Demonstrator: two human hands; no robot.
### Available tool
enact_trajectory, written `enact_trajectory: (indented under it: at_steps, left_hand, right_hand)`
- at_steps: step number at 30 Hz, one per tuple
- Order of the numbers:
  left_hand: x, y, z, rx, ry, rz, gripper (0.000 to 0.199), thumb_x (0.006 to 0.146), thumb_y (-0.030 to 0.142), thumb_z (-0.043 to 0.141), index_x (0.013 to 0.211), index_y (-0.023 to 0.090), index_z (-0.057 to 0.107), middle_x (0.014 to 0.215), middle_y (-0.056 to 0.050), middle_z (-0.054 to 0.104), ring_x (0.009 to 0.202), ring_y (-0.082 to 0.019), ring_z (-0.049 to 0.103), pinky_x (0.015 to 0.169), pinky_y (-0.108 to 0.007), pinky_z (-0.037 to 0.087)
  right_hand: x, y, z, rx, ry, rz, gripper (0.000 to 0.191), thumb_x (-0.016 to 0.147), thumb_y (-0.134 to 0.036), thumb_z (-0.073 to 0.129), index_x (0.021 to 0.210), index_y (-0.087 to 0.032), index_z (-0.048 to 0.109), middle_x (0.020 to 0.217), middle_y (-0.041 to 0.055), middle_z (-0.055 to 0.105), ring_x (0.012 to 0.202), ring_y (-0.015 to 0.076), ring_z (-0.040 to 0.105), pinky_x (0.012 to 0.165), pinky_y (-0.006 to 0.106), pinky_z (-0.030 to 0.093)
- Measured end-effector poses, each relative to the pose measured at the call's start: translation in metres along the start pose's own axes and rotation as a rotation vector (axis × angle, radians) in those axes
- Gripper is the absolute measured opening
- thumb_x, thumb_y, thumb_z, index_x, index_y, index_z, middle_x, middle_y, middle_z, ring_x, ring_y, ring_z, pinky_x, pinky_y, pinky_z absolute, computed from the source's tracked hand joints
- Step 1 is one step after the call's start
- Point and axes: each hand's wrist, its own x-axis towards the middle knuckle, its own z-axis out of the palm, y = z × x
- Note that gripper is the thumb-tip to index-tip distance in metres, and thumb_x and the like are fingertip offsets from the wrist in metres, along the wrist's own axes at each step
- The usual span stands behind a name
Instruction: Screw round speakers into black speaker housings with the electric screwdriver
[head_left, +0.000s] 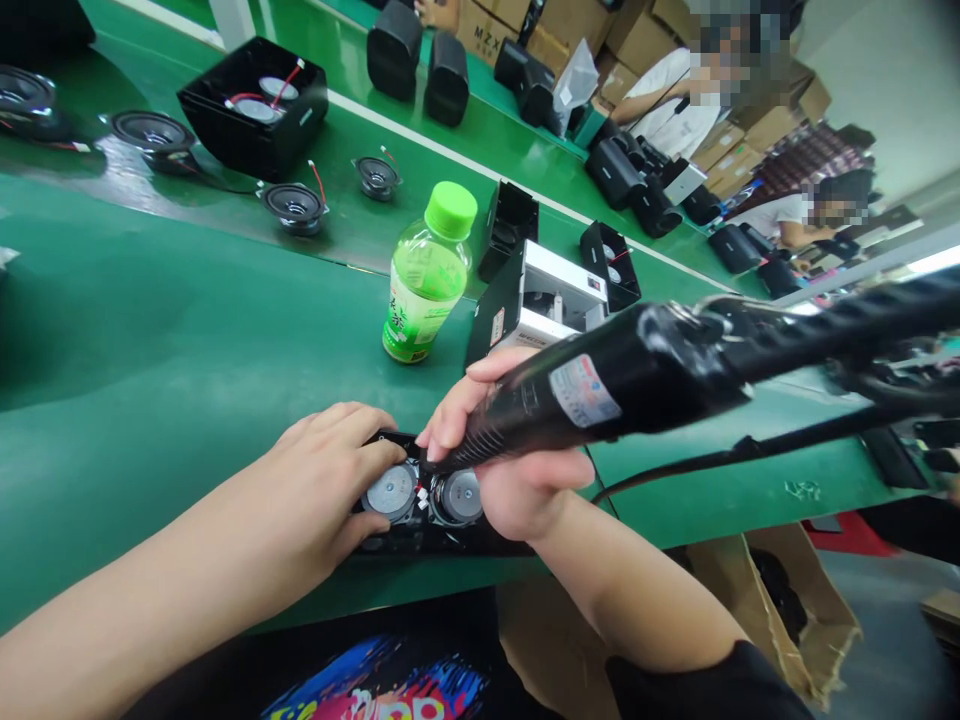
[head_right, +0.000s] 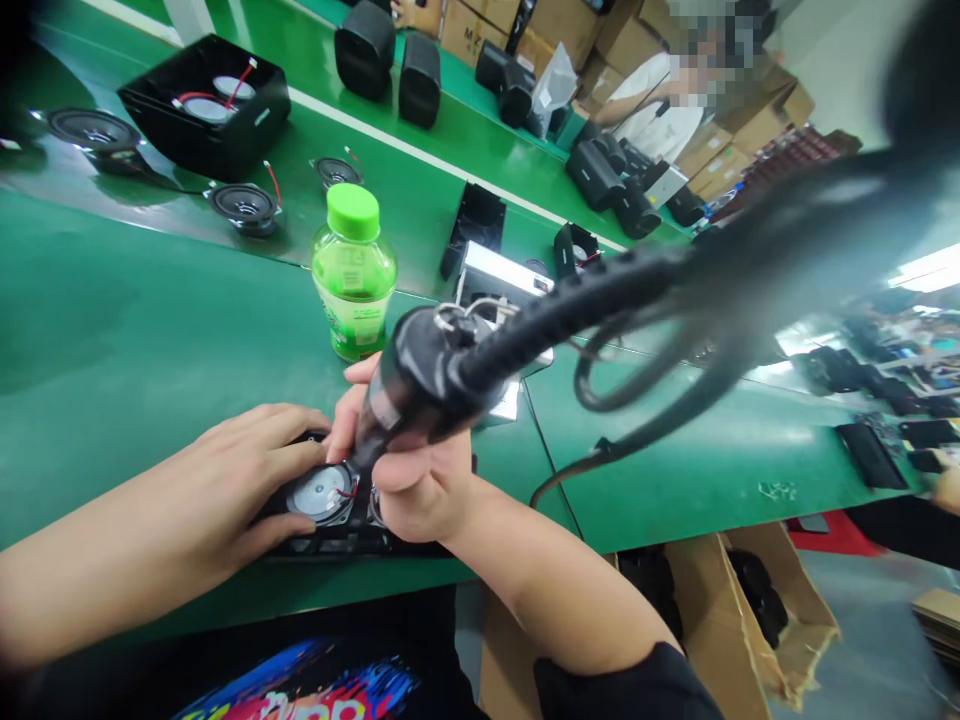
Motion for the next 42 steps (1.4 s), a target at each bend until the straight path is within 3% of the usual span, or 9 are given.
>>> enact_trajectory:
  at_steps: [4, 8, 12, 18, 24, 29, 33, 38, 42]
  left_hand:
    - [-0.002, 0.001, -0.002, -0.005, 0.009, -0.056, 0.037, 0.099, 0.031, 0.092, 0.136, 0.037, 0.093, 0.153, -0.011, 0.088, 0.138, -0.043, 0.087, 0.12, -0.067, 0.074]
    - [-0.004, -0.007, 0.001, -0.009, 0.002, -0.048, 0.038, 0.096, 0.035, 0.094, 0.134, 0.041, 0.093, 0.153, -0.007, 0.09, 0.135, -0.044, 0.088, 0.115, -0.064, 0.076]
    - [-0.008, -0.014, 0.009, -0.007, 0.073, -0.031, 0.03, 0.101, 0.044, 0.093, 0.131, 0.041, 0.092, 0.145, -0.006, 0.091, 0.128, -0.042, 0.089, 0.111, -0.06, 0.074]
    - [-0.011, -0.013, 0.014, -0.025, 0.132, 0.016, 0.026, 0.11, 0.048, 0.086, 0.135, 0.042, 0.089, 0.147, -0.005, 0.089, 0.128, -0.04, 0.088, 0.108, -0.059, 0.073]
    - [-0.004, -0.006, -0.001, -0.045, 0.108, 0.061, 0.032, 0.105, 0.038, 0.09, 0.138, 0.04, 0.089, 0.144, -0.006, 0.089, 0.127, -0.038, 0.088, 0.108, -0.054, 0.073]
    - [0.0, -0.001, -0.008, -0.048, 0.07, 0.071, 0.033, 0.108, 0.032, 0.082, 0.139, 0.038, 0.09, 0.15, -0.007, 0.088, 0.132, -0.036, 0.088, 0.109, -0.054, 0.074]
    - [-0.003, -0.001, -0.006, -0.038, 0.024, 0.036, 0.034, 0.107, 0.035, 0.084, 0.141, 0.034, 0.091, 0.155, -0.012, 0.087, 0.139, -0.042, 0.086, 0.116, -0.065, 0.074]
    - [-0.006, 0.003, -0.007, -0.062, -0.015, 0.005, 0.035, 0.104, 0.029, 0.088, 0.138, 0.033, 0.09, 0.158, -0.013, 0.085, 0.146, -0.045, 0.083, 0.121, -0.069, 0.073]
    - [-0.003, 0.008, -0.01, -0.069, -0.025, 0.013, 0.033, 0.102, 0.026, 0.089, 0.135, 0.032, 0.089, 0.158, -0.012, 0.085, 0.147, -0.045, 0.082, 0.122, -0.069, 0.072]
  right_hand:
    - [0.009, -0.051, -0.016, 0.157, 0.414, -0.014, 0.076, 0.107, -0.108, 0.071, 0.126, -0.037, 0.091, 0.07, -0.005, 0.073, 0.049, 0.021, 0.066, 0.049, 0.04, 0.063]
    - [0.021, -0.098, -0.062, -0.027, 0.453, -0.09, 0.056, 0.099, -0.09, 0.1, 0.113, -0.036, 0.098, 0.072, -0.0034, 0.079, 0.059, 0.0207, 0.074, 0.062, 0.04, 0.067]
    - [0.034, -0.083, -0.081, -0.131, 0.512, -0.092, 0.074, 0.089, -0.11, 0.091, 0.096, -0.036, 0.089, 0.065, -0.004, 0.074, 0.052, 0.0198, 0.069, 0.053, 0.038, 0.058]
    - [0.046, -0.053, -0.07, -0.157, 0.637, -0.083, 0.087, 0.094, -0.118, 0.073, 0.109, -0.034, 0.087, 0.059, -0.0069, 0.064, 0.043, 0.0182, 0.058, 0.042, 0.035, 0.046]
    - [0.026, -0.07, -0.069, -0.08, 0.611, 0.003, 0.076, 0.106, -0.102, 0.08, 0.124, -0.029, 0.092, 0.063, -0.0057, 0.07, 0.046, 0.0176, 0.06, 0.042, 0.034, 0.048]
    - [-0.027, -0.11, -0.059, 0.075, 0.359, 0.066, 0.025, 0.115, -0.057, 0.101, 0.136, -0.044, 0.098, 0.072, -0.0055, 0.077, 0.052, 0.02, 0.069, 0.058, 0.041, 0.071]
    - [-0.047, -0.119, -0.036, 0.07, 0.187, 0.307, 0.029, 0.124, -0.026, 0.087, 0.137, -0.052, 0.095, 0.084, -0.0027, 0.086, 0.071, 0.0247, 0.085, 0.078, 0.047, 0.08]
    - [-0.05, -0.091, 0.007, -0.011, 0.378, 0.198, 0.04, 0.138, -0.037, 0.056, 0.134, -0.047, 0.094, 0.075, -0.0025, 0.076, 0.064, 0.0213, 0.078, 0.07, 0.041, 0.075]
    - [-0.049, -0.075, 0.019, 0.035, 0.362, 0.168, 0.031, 0.132, -0.059, 0.069, 0.14, -0.044, 0.095, 0.074, -0.004, 0.074, 0.06, 0.0211, 0.073, 0.068, 0.043, 0.074]
